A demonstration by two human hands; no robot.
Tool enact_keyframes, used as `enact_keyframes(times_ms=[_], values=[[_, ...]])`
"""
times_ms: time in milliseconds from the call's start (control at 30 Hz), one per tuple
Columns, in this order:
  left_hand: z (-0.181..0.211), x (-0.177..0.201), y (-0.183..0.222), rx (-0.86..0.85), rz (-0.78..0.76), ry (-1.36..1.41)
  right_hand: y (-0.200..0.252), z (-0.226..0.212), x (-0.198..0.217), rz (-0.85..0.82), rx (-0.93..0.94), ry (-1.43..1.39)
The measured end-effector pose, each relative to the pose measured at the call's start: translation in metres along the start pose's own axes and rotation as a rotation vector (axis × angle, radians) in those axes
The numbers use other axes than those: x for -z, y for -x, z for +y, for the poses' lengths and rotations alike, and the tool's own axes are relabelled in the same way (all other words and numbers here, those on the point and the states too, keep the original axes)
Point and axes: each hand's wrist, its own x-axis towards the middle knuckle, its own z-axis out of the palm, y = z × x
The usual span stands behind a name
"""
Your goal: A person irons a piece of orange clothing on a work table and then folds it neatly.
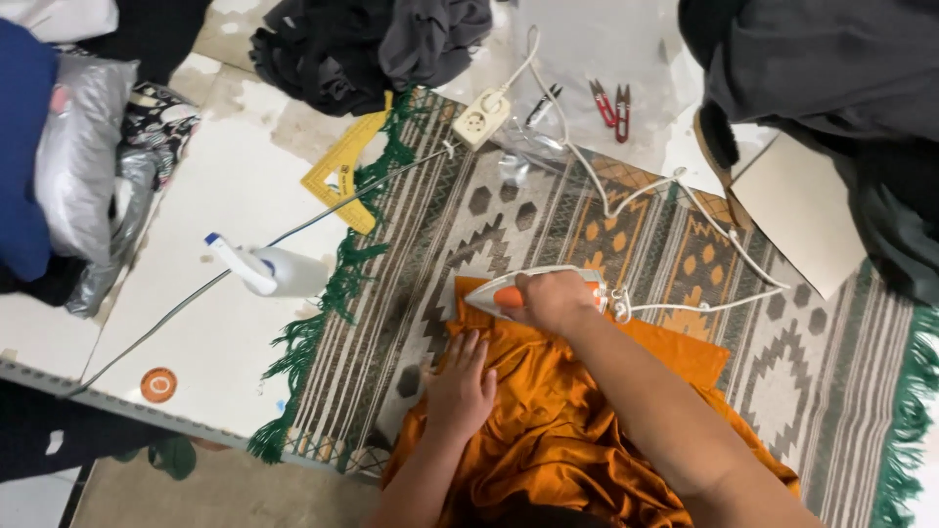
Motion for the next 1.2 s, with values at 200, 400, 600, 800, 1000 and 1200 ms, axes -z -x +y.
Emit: enact_keyframes(times_ms=[200, 400, 600, 800, 1000, 1200], values=[[0.009, 0.013, -0.018, 0.187, -0.140, -0.183, 0.023, 0.105, -0.048, 0.001, -0.309, -0.282], [0.066, 0.000, -0.046, -0.020, 0.155, -0.244, 0.162, 0.242, -0.100, 0.184, -0.698, -0.671], [0.156, -0.024, -0.072, -0.164, -0.454, -0.413, 0.212, 0.365, -0.277, 0.766, -0.883, -0.772], [0.150, -0.045, -0.077, -0.116, -0.431, -0.535, 0.195, 0.393, -0.343, 0.642, -0.735, -0.695], [0.149, -0.057, -0.060, -0.047, -0.295, -0.515, 0.204, 0.405, -0.359, 0.689, -0.736, -0.755], [0.158, -0.070, -0.015, 0.031, -0.312, -0.398, 0.214, 0.415, -0.359, 0.692, -0.654, -0.661]])
